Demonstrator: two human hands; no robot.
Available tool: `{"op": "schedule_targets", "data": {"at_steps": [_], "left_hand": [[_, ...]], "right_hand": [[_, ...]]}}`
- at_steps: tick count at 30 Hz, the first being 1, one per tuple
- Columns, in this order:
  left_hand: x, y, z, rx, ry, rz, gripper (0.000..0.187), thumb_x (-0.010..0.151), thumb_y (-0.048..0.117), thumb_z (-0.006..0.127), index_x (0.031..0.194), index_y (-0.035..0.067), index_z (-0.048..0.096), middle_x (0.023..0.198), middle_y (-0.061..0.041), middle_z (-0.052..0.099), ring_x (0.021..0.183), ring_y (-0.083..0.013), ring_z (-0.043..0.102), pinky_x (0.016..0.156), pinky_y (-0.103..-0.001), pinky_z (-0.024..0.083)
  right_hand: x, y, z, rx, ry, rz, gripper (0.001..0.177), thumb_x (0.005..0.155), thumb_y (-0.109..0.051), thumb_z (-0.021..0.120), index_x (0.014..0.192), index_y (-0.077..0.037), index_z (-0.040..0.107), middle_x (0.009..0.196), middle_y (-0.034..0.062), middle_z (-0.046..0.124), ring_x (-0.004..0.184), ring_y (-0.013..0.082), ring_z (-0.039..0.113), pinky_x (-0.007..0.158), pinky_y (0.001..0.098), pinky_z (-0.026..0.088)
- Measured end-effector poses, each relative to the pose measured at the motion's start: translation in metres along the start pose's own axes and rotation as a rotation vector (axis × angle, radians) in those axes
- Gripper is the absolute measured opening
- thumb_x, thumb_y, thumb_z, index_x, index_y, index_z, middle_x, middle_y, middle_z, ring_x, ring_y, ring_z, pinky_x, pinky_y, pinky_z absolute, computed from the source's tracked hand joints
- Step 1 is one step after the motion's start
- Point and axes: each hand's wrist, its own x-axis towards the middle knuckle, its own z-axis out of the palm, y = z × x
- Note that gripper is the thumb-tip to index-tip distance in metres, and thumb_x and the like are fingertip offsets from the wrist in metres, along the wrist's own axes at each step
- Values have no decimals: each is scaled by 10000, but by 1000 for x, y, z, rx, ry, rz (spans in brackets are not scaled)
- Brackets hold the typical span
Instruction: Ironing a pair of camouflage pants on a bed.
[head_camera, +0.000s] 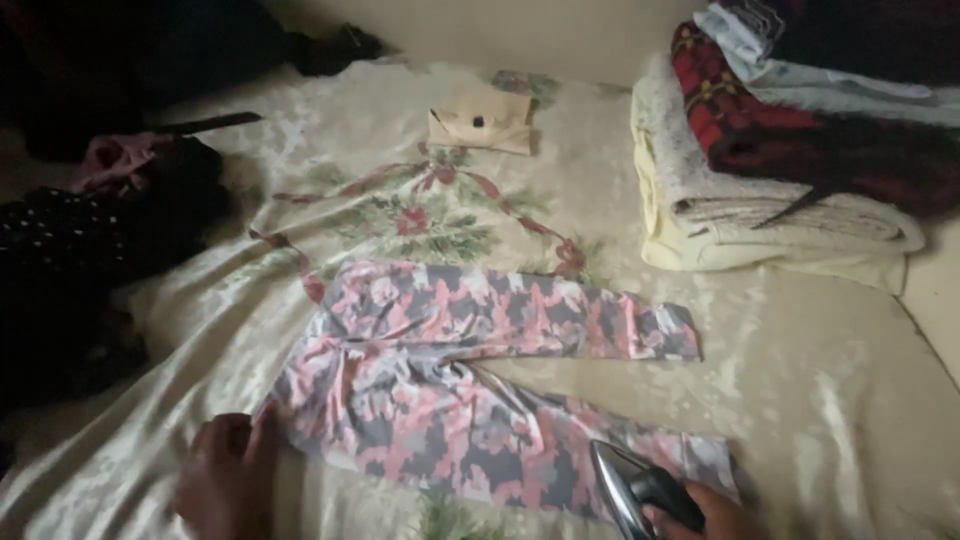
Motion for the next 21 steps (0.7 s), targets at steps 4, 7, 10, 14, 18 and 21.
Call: {"op": "schedule_targets", "data": {"at_steps": [4,7,10,14,18,21], "left_hand": [[-1,-9,13,-42,55,121,446,1004,565,700,933,127,737,929,-70,728,861,-311,701,843,-471,548],[-3,-10,16,-50,119,181,448,1043,547,683,918,117,719,930,-69,722,898,-313,692,883,-466,541],[-3,-2,12,-14,74,117,421,1026,534,684,952,123,734,982,-84,727,937,-340,688,817,-495,525],[-1,2,7,10,45,83,408,1016,534,681,978,132,740,1014,-89,729,936,-347,686,799,-498,521],[-4,-2,9,-24,55,121,364,1020,493,677,991,131,715,984,-92,728,910,-346,689,781,-488,523],[-2,1,9,-45,77,127,308,1010,450,685,994,143,702,951,-93,728,881,-347,695,745,-489,522]], "right_hand": [[-27,-76,-19,-106,166,-26,712,761,-528,769,1408,-264,631,1046,99,790,1024,232,791,918,366,597],[-35,-118,-22,-438,263,132,601,818,-626,695,1304,-273,658,1067,100,787,1097,286,741,1032,415,533],[-41,-143,-28,-353,335,105,663,782,-641,724,1302,-235,650,1128,120,763,1084,348,723,941,447,575],[-41,-183,-12,-349,250,85,697,755,-638,700,1381,-343,619,1048,76,786,1025,307,761,927,448,585],[-43,-252,3,-214,109,-74,634,785,-613,698,1366,-365,640,973,110,800,902,342,783,807,470,614],[-33,-299,19,-211,127,-270,570,817,-583,707,1305,-295,647,942,155,761,842,403,739,724,528,577]]}}
